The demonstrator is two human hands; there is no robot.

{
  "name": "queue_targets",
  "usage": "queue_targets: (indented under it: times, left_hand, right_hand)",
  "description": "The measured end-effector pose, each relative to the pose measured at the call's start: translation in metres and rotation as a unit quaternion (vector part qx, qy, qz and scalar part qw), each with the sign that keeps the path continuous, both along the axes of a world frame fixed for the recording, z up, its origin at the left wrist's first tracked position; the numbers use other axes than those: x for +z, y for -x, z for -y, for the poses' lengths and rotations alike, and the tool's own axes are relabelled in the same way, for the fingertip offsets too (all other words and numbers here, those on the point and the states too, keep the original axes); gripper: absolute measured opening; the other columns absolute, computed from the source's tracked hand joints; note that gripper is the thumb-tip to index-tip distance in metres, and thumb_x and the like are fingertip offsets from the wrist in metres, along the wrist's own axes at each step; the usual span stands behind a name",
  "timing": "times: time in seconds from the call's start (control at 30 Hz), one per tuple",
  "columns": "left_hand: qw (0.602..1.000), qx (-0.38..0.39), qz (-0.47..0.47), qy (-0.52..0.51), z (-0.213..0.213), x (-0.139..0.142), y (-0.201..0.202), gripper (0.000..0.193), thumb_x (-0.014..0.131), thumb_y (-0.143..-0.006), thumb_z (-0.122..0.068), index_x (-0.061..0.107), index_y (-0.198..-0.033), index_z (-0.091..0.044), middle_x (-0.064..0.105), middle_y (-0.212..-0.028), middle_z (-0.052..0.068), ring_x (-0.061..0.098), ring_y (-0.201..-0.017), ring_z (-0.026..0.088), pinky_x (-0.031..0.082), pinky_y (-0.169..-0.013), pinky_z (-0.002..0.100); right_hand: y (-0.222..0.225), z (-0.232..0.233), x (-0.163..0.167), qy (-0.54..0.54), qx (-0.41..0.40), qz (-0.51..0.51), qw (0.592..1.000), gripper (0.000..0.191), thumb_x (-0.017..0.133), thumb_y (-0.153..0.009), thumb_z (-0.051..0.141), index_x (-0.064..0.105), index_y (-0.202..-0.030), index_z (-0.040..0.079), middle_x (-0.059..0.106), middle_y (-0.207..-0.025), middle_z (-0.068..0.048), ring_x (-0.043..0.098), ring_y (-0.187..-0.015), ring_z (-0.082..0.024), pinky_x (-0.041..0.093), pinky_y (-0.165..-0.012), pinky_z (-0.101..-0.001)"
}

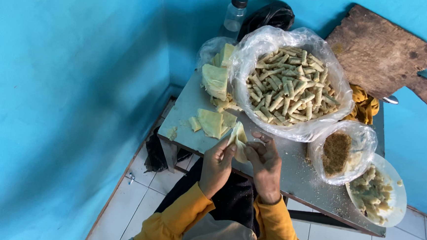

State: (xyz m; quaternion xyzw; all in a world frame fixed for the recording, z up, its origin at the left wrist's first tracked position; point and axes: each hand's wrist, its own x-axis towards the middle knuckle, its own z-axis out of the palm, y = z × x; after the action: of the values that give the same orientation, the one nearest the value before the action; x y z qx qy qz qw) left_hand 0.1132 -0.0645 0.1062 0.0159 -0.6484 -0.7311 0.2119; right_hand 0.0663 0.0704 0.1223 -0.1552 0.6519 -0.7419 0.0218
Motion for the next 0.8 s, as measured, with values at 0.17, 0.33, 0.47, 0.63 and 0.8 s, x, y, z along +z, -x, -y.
queue_targets:
  times: [0.17,0.33,0.47,0.63,0.8]
  left_hand:
    - [0.999,-0.016,-0.014,-0.029,-0.021,0.000,-0.016,0.036,0.053,-0.109,-0.019,0.062,-0.137,0.001,0.066,-0.092,0.001,0.055,-0.081,0.005,0.048,-0.071,0.023]
    - [0.992,-0.089,-0.019,-0.092,-0.040,-0.014,-0.029,0.029,0.061,-0.104,-0.014,0.064,-0.128,0.003,0.069,-0.095,0.004,0.060,-0.085,0.005,0.052,-0.075,0.023]
    - [0.976,-0.097,0.021,-0.196,-0.050,-0.036,-0.030,0.029,0.055,-0.104,-0.014,0.069,-0.123,0.002,0.070,-0.091,0.002,0.062,-0.080,0.006,0.053,-0.073,0.023]
    - [0.978,-0.092,0.012,-0.185,-0.056,-0.037,-0.040,0.026,0.057,-0.106,-0.016,0.064,-0.120,0.005,0.067,-0.097,0.002,0.058,-0.085,0.005,0.051,-0.076,0.023]
    - [0.996,-0.078,0.000,-0.042,-0.060,-0.005,-0.050,0.035,0.061,-0.104,-0.019,0.063,-0.130,0.003,0.070,-0.104,0.003,0.061,-0.091,0.004,0.053,-0.078,0.022]
  right_hand:
    - [-0.014,-0.014,-0.006,-0.003,-0.001,-0.032,0.999,0.043,0.060,-0.095,-0.012,0.053,-0.137,0.000,0.070,-0.106,-0.010,0.067,-0.099,-0.013,0.055,-0.088,-0.0253]
    - [-0.031,-0.031,-0.008,-0.004,0.012,-0.030,0.999,0.043,0.058,-0.095,-0.012,0.054,-0.136,0.000,0.067,-0.107,-0.008,0.066,-0.098,-0.012,0.055,-0.086,-0.0251]
    - [-0.041,-0.053,-0.007,0.076,-0.020,0.100,0.992,0.042,0.054,-0.092,-0.009,0.053,-0.132,0.004,0.068,-0.103,-0.008,0.068,-0.087,-0.013,0.055,-0.069,-0.0270]
    - [-0.056,-0.057,-0.010,0.149,-0.024,0.103,0.983,0.038,0.054,-0.102,-0.007,0.054,-0.140,-0.003,0.066,-0.111,-0.010,0.061,-0.093,-0.013,0.049,-0.074,-0.0237]
    - [-0.062,-0.048,-0.007,0.062,-0.001,-0.010,0.998,0.042,0.057,-0.095,-0.008,0.047,-0.136,-0.001,0.064,-0.115,-0.010,0.065,-0.104,-0.016,0.058,-0.088,-0.0288]
